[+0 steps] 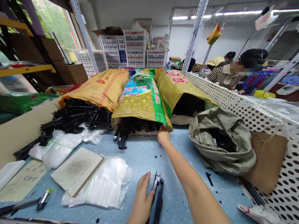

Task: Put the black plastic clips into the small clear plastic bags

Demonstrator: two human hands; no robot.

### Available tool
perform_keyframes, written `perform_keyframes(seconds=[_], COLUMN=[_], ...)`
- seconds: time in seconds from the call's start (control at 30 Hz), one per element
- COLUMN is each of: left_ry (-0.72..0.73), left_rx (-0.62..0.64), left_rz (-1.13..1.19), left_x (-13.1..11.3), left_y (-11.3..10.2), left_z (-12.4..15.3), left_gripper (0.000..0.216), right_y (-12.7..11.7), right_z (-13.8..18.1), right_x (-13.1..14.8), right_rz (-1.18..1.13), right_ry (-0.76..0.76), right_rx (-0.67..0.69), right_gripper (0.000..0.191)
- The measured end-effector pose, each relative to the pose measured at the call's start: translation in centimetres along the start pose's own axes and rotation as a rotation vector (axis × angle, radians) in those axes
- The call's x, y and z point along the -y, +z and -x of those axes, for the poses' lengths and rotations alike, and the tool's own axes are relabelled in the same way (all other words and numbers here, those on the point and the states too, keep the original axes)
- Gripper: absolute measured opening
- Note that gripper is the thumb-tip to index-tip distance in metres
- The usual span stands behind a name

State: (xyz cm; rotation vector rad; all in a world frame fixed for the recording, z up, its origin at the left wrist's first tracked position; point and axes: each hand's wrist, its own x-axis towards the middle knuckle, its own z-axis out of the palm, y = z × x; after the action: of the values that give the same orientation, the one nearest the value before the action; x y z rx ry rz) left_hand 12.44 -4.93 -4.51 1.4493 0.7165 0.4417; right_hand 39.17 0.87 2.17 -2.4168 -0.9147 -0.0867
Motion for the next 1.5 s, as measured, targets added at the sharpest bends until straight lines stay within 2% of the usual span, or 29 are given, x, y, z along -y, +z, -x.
perform_keyframes(seconds=[0.07,0.13,0.2,0.3,0.33,0.4,0.43,0.5,0.6,0.67,0.73,0.83,0.87,0.93,1.0,1.07,1.1,1.17,1.2,1.27,1.3,1.33,1.43,1.5], left_ry=[-0.025,-0.07,-0.118,-0.156,-0.167,-0.198,-0.212,-0.229,-0.269,-0.308,-0.323,-0.305,-0.303,-0.317,-0.34,-0.375,-0.379,-0.341,-0.305,-0.236,-0.221,-0.21,-0.122,-0.059], left_rx=[0.004,0.013,0.012,0.002,0.01,0.038,0.06,0.109,0.211,0.24,0.199,0.085,0.056,0.026,-0.005,-0.044,-0.057,-0.075,-0.087,-0.134,-0.162,-0.186,-0.171,-0.131], left_rz=[0.008,0.08,0.241,0.613,0.721,0.835,0.839,0.809,0.805,0.813,0.786,0.747,0.755,0.781,0.794,0.757,0.713,0.596,0.534,0.414,0.355,0.291,0.091,-0.014], left_x=[0.3,0.1,-0.6,-2.8,-3.6,-5.0,-5.6,-6.3,-6.5,-6.4,-6.3,-6.3,-6.4,-6.5,-6.7,-6.6,-6.5,-5.9,-5.4,-4.1,-3.4,-2.7,-0.9,-0.3], left_y=[-0.6,-1.4,-1.9,-1.5,-1.3,-0.9,-0.9,-0.9,-1.1,-1.2,-1.5,-2.5,-2.8,-3.3,-3.4,-3.3,-3.3,-3.3,-3.3,-3.4,-3.3,-3.1,-2.6,-2.6], left_z=[-0.6,-1.7,-3.0,-4.8,-5.1,-5.1,-4.8,-3.8,-1.7,-0.8,-0.5,-1.0,-1.3,-1.7,-1.8,-1.8,-1.8,-1.8,-1.8,-1.7,-1.6,-1.4,-0.8,-0.5], left_gripper=[0.058,0.053,0.055,0.07,0.071,0.061,0.054,0.044,0.041,0.041,0.041,0.045,0.051,0.059,0.06,0.06,0.059,0.055,0.054,0.054,0.055,0.056,0.059,0.059], right_y=[0.0,-0.1,-0.3,-1.0,-1.4,-2.2,-2.6,-3.2,-3.2,-2.7,-2.2,-1.8,-1.9,-2.1,-2.0,-1.8,-1.6,-1.3,-1.1,-0.6,-0.2,0.2,1.6,2.1], right_z=[-0.3,1.8,6.0,14.3,16.9,20.4,21.2,20.7,17.1,14.9,14.0,15.8,17.0,19.6,21.8,23.0,23.1,21.8,20.4,16.1,13.4,10.5,2.4,-1.2], right_x=[-1.0,-1.9,-2.5,-2.4,-2.1,-1.5,-1.2,-0.7,0.2,1.1,2.1,3.2,3.3,3.1,2.5,2.1,2.0,2.1,2.2,2.7,3.0,3.2,3.5,3.2], right_rz=[-0.037,-0.099,-0.176,-0.314,-0.465,-0.625,-0.658,-0.611,-0.445,-0.372,-0.379,-0.526,-0.568,-0.559,-0.44,-0.322,-0.284,-0.249,-0.23,-0.175,-0.111,-0.067,0.012,0.047], right_ry=[0.041,0.058,0.056,0.022,-0.018,-0.079,-0.11,-0.178,-0.369,-0.519,-0.532,-0.339,-0.332,-0.474,-0.664,-0.763,-0.798,-0.874,-0.865,-0.72,-0.522,-0.392,-0.168,-0.072], right_rx=[0.011,0.045,0.097,0.183,0.227,0.318,0.313,0.199,-0.024,-0.065,-0.002,0.205,0.261,0.291,0.202,0.096,0.084,0.16,0.211,0.247,0.214,0.153,0.042,0.033], right_gripper=[0.033,0.032,0.035,0.037,0.036,0.031,0.03,0.031,0.035,0.041,0.045,0.046,0.046,0.043,0.038,0.037,0.038,0.042,0.045,0.05,0.05,0.046,0.039,0.04])
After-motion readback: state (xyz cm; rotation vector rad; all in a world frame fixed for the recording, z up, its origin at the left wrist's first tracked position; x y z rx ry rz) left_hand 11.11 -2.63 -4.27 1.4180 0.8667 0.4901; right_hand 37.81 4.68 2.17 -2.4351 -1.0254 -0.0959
